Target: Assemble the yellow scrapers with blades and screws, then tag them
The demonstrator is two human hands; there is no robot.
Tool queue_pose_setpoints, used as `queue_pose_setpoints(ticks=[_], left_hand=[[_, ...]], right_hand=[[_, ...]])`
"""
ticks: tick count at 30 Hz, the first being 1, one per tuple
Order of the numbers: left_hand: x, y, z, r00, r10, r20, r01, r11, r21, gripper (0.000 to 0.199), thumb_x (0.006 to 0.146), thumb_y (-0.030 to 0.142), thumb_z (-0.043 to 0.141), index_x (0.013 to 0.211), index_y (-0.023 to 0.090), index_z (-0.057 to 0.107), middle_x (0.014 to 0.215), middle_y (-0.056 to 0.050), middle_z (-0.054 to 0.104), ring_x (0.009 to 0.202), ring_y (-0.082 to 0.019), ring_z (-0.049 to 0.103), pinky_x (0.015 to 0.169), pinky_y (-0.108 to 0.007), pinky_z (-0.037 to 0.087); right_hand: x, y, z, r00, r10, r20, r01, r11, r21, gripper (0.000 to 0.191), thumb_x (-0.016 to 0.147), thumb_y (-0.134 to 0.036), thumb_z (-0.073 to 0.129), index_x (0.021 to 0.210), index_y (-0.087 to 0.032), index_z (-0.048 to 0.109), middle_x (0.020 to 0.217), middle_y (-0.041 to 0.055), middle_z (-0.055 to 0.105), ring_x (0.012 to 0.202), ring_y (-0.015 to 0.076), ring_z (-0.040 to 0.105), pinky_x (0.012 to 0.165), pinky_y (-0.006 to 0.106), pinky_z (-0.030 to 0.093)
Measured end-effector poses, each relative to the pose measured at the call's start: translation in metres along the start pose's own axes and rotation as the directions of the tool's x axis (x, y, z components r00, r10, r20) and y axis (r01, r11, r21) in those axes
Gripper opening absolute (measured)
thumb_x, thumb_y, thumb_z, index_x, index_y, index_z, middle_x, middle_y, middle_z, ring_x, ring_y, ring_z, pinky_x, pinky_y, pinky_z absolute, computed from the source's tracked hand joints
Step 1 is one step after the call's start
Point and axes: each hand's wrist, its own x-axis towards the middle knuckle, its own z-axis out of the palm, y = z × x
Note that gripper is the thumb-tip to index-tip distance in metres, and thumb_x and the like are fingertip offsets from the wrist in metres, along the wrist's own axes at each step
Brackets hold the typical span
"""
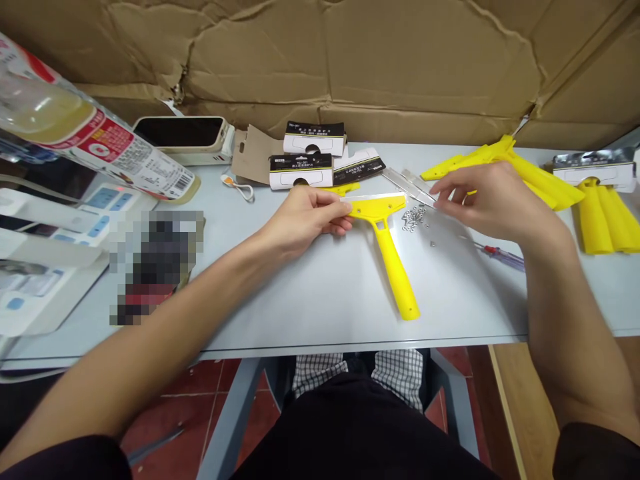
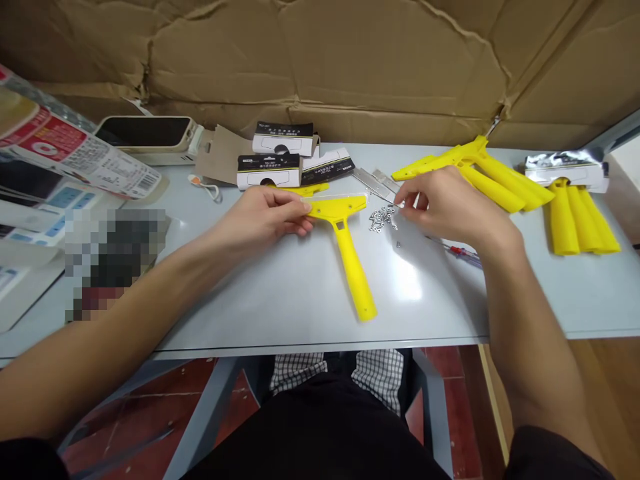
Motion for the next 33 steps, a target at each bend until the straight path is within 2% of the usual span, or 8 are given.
queue_pose_setpoints(ticks=[2,4,12,17,22,25,29,33], left_hand=[[0.0,0.0,0.0,1.0,-0.003,-0.001,0.003,1.0,-0.001,0.012,0.09,0.008,0.081,0.079,0.008,0.081,0.073,-0.011,0.079,0.06,-0.012,0.07,0.065,-0.026,0.061],[0.0,0.001,0.0,1.0,-0.009,0.003,0.009,1.0,0.002,0.011,0.09,0.008,0.081,0.079,0.008,0.081,0.072,-0.011,0.079,0.059,-0.012,0.07,0.065,-0.026,0.061],[-0.001,-0.001,0.001,1.0,0.012,0.017,-0.012,1.0,0.016,0.012,0.091,0.011,0.081,0.08,0.007,0.081,0.074,-0.012,0.079,0.06,-0.012,0.07,0.065,-0.026,0.061],[-0.003,0.001,0.002,1.0,-0.004,0.016,0.004,1.0,0.015,0.01,0.089,0.01,0.083,0.079,0.007,0.081,0.073,-0.012,0.079,0.06,-0.013,0.07,0.065,-0.027,0.061],[-0.004,0.001,0.003,1.0,0.003,0.023,-0.004,1.0,0.03,0.011,0.091,0.01,0.081,0.081,0.007,0.081,0.073,-0.011,0.079,0.06,-0.013,0.07,0.065,-0.027,0.06],[-0.005,0.002,0.004,1.0,0.002,0.027,-0.003,0.999,0.039,0.013,0.092,0.009,0.079,0.08,0.007,0.081,0.071,-0.011,0.078,0.059,-0.013,0.07,0.065,-0.027,0.06],[-0.012,0.001,0.009,0.999,-0.012,0.049,0.009,0.998,0.062,0.016,0.093,0.012,0.08,0.077,0.009,0.079,0.071,-0.011,0.078,0.061,-0.014,0.072,0.068,-0.028,0.062],[-0.026,-0.003,0.018,0.993,-0.029,0.11,0.02,0.996,0.085,0.017,0.093,0.019,0.081,0.078,0.012,0.079,0.074,-0.011,0.079,0.064,-0.016,0.073,0.073,-0.03,0.063]], right_hand=[[-0.002,0.008,-0.005,0.983,0.02,0.183,-0.007,0.997,-0.076,0.015,0.086,-0.031,0.075,0.095,-0.027,0.086,0.079,0.0032,0.078,0.069,0.0224,0.069,0.071,0.042,0.055],[-0.003,0.012,-0.004,0.96,0.059,0.275,-0.024,0.991,-0.128,0.017,0.086,-0.031,0.073,0.095,-0.028,0.087,0.083,0.004,0.08,0.072,0.0234,0.07,0.069,0.041,0.053],[-0.003,-0.001,0.008,0.949,0.103,0.297,-0.063,0.988,-0.141,0.015,0.089,-0.029,0.072,0.09,-0.025,0.086,0.081,0.0053,0.078,0.074,0.022,0.068,0.069,0.038,0.05],[-0.001,-0.009,0.01,0.912,0.172,0.374,-0.101,0.974,-0.202,0.016,0.089,-0.022,0.066,0.089,-0.028,0.082,0.086,0.0036,0.078,0.077,0.0223,0.067,0.066,0.037,0.046],[0.0,-0.006,0.008,0.909,0.141,0.392,-0.056,0.974,-0.22,0.013,0.088,-0.021,0.065,0.086,-0.027,0.077,0.083,0.0037,0.076,0.074,0.0226,0.064,0.066,0.039,0.045],[-0.001,-0.007,0.005,0.943,0.05,0.33,0.002,0.988,-0.156,0.012,0.089,-0.025,0.065,0.085,-0.026,0.076,0.082,0.0039,0.076,0.073,0.0227,0.065,0.071,0.04,0.047],[-0.003,-0.018,0.005,0.989,-0.105,0.1,0.104,0.994,0.018,0.012,0.093,-0.033,0.067,0.089,-0.028,0.078,0.089,0.0042,0.078,0.082,0.027,0.069,0.085,0.046,0.053],[-0.007,-0.035,0.021,0.959,-0.278,-0.061,0.285,0.943,0.174,0.011,0.097,-0.034,0.07,0.092,-0.029,0.078,0.113,0.0065,0.078,0.109,0.0317,0.07,0.104,0.053,0.053]])
